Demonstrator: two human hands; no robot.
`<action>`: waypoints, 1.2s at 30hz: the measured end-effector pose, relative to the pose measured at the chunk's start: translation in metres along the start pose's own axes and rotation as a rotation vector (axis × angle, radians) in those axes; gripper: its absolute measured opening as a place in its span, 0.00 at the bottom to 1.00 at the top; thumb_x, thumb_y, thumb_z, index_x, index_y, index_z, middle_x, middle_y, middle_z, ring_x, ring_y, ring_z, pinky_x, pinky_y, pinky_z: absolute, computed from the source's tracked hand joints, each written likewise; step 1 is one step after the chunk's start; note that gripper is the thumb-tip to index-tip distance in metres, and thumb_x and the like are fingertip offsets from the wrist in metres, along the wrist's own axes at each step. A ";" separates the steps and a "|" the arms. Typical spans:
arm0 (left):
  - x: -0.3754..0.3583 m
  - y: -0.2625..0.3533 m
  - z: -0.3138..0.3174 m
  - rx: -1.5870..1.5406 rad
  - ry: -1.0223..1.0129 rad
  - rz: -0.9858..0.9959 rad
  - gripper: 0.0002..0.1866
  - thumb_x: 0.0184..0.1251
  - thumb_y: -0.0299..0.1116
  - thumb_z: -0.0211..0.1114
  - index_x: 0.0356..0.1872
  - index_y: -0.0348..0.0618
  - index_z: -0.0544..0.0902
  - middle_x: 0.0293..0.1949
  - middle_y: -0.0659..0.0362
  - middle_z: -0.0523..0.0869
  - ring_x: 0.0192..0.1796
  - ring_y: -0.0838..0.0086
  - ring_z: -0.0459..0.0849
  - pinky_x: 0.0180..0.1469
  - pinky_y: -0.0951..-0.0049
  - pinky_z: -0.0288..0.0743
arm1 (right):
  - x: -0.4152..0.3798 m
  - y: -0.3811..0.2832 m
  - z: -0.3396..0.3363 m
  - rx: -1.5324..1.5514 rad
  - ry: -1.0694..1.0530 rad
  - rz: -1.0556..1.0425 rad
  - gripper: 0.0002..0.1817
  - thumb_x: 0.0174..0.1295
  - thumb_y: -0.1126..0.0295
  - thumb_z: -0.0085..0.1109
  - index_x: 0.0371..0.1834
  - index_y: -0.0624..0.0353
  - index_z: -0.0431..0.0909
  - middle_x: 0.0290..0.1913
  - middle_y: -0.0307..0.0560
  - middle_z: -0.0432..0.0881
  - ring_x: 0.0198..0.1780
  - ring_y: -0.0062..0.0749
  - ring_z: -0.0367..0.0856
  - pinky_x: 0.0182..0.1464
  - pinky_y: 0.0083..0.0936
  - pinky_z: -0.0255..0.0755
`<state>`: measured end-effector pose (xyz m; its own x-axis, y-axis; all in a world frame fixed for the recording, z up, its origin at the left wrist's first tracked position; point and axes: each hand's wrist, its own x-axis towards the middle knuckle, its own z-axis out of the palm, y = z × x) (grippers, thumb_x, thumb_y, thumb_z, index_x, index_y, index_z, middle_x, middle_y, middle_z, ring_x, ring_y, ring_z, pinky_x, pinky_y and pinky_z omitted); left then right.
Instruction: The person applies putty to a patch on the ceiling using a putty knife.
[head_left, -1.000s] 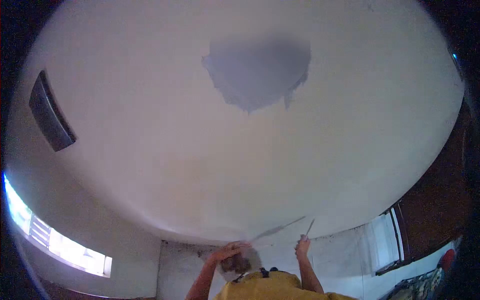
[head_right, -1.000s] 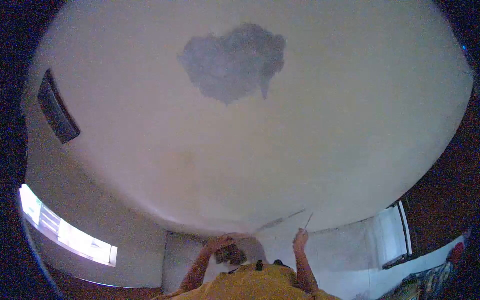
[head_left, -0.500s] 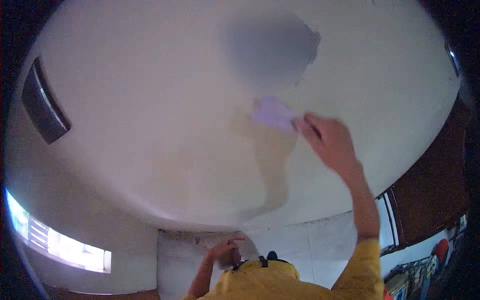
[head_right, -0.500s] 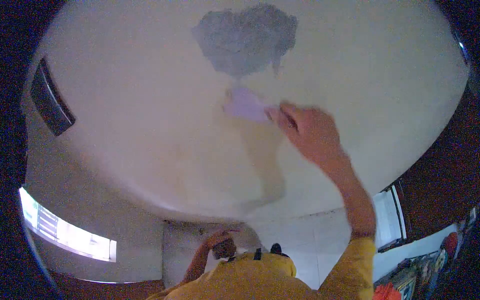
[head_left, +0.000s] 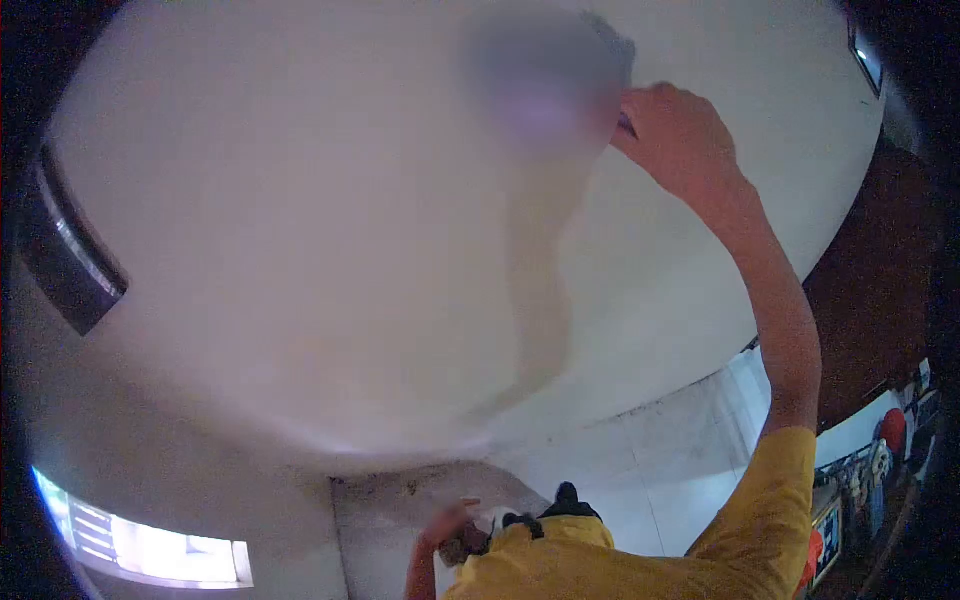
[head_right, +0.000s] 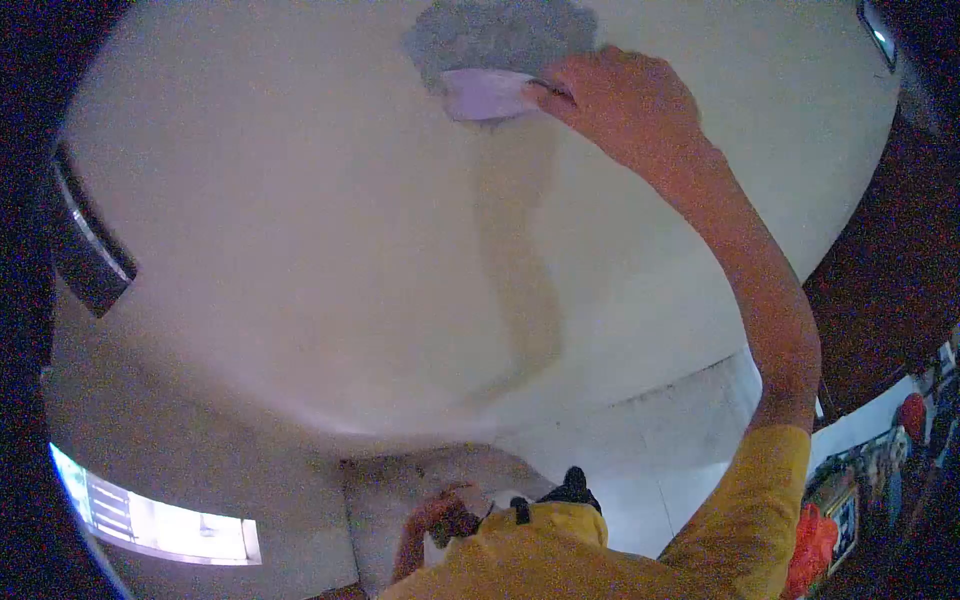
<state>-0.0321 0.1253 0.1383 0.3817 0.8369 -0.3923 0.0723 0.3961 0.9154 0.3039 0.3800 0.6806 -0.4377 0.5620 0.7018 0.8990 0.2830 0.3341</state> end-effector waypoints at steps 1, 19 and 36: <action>0.002 0.007 -0.002 -0.019 0.001 -0.036 0.24 0.61 0.30 0.55 0.62 0.46 0.72 0.27 0.65 0.79 0.31 0.81 0.76 0.38 0.76 0.74 | 0.003 -0.001 0.001 -0.018 -0.024 -0.021 0.24 0.63 0.43 0.46 0.29 0.52 0.79 0.24 0.50 0.81 0.30 0.45 0.82 0.32 0.42 0.77; 0.010 0.088 -0.003 0.122 -0.109 -0.050 0.22 0.61 0.29 0.57 0.58 0.45 0.74 0.31 0.60 0.82 0.34 0.78 0.80 0.39 0.76 0.75 | 0.015 -0.012 -0.006 0.024 0.036 -0.034 0.23 0.63 0.43 0.46 0.34 0.50 0.80 0.23 0.48 0.79 0.30 0.48 0.80 0.35 0.43 0.75; 0.003 0.052 0.002 0.067 -0.070 -0.001 0.22 0.61 0.32 0.57 0.58 0.47 0.75 0.33 0.62 0.81 0.37 0.79 0.77 0.41 0.75 0.74 | 0.009 0.003 0.010 0.487 -0.174 0.039 0.18 0.67 0.51 0.47 0.37 0.57 0.72 0.22 0.48 0.74 0.22 0.40 0.75 0.27 0.37 0.68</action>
<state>-0.0248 0.1480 0.1851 0.4450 0.8070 -0.3883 0.1332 0.3691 0.9198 0.3030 0.3936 0.6820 -0.4365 0.6886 0.5790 0.8234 0.5651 -0.0513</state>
